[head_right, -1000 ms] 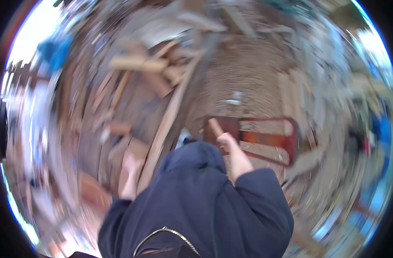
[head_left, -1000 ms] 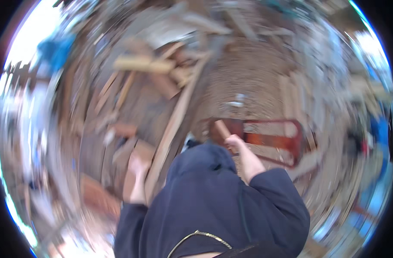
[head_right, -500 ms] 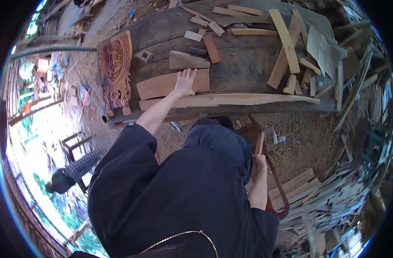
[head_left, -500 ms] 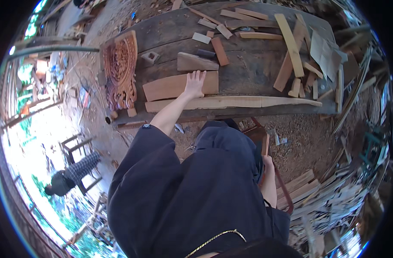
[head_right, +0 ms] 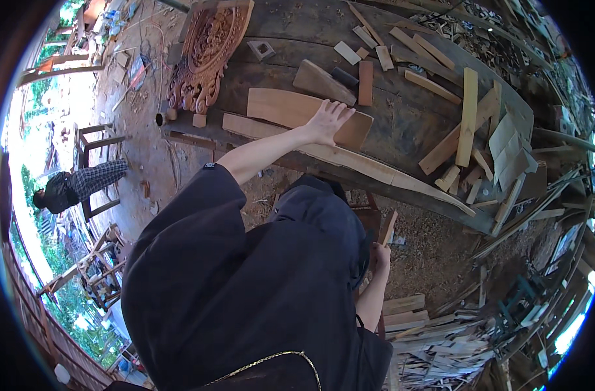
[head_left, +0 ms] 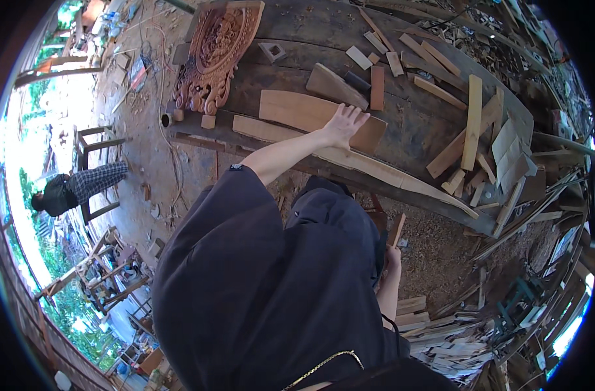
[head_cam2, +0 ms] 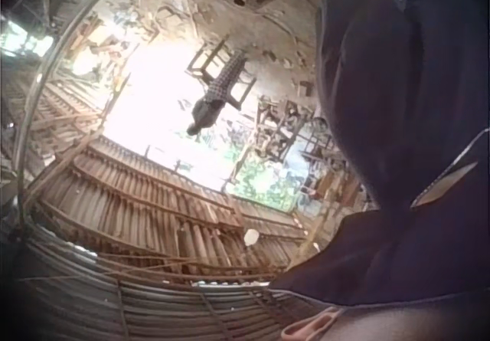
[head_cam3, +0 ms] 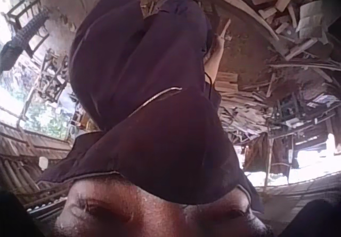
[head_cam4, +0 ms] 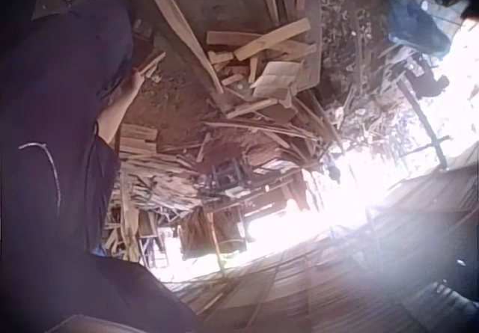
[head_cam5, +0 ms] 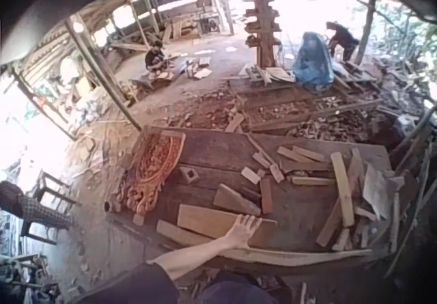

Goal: The person walks to a workbench, moves wood pieces aside on the table, and picks up a carved wooden panel. The person then sands the carved wooden panel with sandpaper and holds it up by hand.

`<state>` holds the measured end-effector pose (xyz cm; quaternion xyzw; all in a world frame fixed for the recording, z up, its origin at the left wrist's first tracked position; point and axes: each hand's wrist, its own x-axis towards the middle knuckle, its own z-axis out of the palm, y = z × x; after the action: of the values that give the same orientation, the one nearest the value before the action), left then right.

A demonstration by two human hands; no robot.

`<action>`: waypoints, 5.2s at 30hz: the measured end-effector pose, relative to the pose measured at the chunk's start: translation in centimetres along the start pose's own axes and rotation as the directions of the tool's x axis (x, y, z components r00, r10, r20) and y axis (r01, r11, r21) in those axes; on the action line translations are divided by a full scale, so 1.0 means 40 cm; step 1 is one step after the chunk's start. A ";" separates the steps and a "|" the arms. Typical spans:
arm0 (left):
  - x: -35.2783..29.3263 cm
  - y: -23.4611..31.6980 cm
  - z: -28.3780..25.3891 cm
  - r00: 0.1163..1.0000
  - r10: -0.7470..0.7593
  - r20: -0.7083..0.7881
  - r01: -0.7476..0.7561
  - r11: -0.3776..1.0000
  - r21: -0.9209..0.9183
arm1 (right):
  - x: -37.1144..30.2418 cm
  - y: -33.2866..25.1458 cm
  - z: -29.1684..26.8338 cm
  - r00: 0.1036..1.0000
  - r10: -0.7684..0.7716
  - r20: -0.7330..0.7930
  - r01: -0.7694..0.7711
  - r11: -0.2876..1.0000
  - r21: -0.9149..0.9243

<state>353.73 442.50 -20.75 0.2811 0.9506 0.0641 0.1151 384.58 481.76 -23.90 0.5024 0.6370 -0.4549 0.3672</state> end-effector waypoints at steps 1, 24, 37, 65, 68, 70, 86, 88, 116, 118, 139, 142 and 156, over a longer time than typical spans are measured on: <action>-0.001 0.008 -0.010 1.000 0.012 -0.026 -0.013 1.000 -0.026 | 0.006 0.004 0.002 0.999 -0.030 -0.041 0.029 0.999 -0.026; 0.069 0.041 0.073 0.986 0.007 0.169 -0.021 0.997 0.077 | -0.074 0.071 0.017 0.979 -0.011 -0.204 0.028 0.996 0.081; -0.006 -0.024 0.068 0.994 -0.054 0.093 0.046 0.996 0.080 | -0.071 0.074 0.037 0.952 0.004 -0.308 0.094 0.948 0.304; -0.157 -0.318 0.029 0.941 -0.292 0.172 0.244 0.936 0.252 | 0.027 -0.336 0.089 0.761 -0.555 -0.336 0.400 0.809 -0.432; -0.150 -0.341 0.027 0.958 -0.255 0.130 0.221 0.947 0.232 | 0.025 -0.427 0.160 0.718 -0.621 -0.313 0.457 0.760 -0.462; -0.142 -0.355 0.020 0.967 -0.241 0.083 0.216 0.948 0.234 | 0.036 -0.483 0.212 0.734 -0.643 -0.220 0.508 0.734 -0.451; -0.182 -0.208 -0.032 0.837 -0.544 -0.060 0.528 0.831 -0.172 | 0.071 -0.573 0.465 0.844 -0.532 -0.060 0.446 0.760 -0.472; -0.241 -0.173 -0.017 0.803 -0.588 -0.098 0.553 0.797 -0.243 | 0.049 -0.581 0.474 0.857 -0.505 -0.107 0.406 0.788 -0.463; -0.019 -0.356 0.066 0.291 -0.925 -0.243 0.745 0.379 -0.550 | 0.261 -0.918 0.544 0.727 -0.632 -0.268 0.264 0.617 -0.741; 0.014 -0.373 0.079 0.328 -0.913 -0.241 0.711 0.407 -0.573 | 0.264 -0.911 0.545 0.716 -0.646 -0.263 0.230 0.574 -0.786; -0.849 -0.854 0.308 -0.399 -0.685 0.610 0.041 -0.678 -0.734 | 0.169 -0.596 0.459 0.747 -0.661 -0.068 0.176 0.296 -0.939; -0.845 -0.826 0.330 0.007 -0.925 0.380 0.377 -0.350 -0.858 | 0.185 -0.588 0.428 0.822 -0.552 0.142 0.181 0.015 -0.983; -0.576 -0.497 -0.034 0.223 -0.962 -0.158 0.895 0.266 -0.358 | 0.120 -0.435 0.369 0.751 -0.567 -0.337 0.361 0.781 -0.510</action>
<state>361.86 413.19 -18.92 -0.3726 0.9200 0.1209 -0.0125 366.70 467.80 -29.36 0.3291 0.8943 -0.2511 0.1698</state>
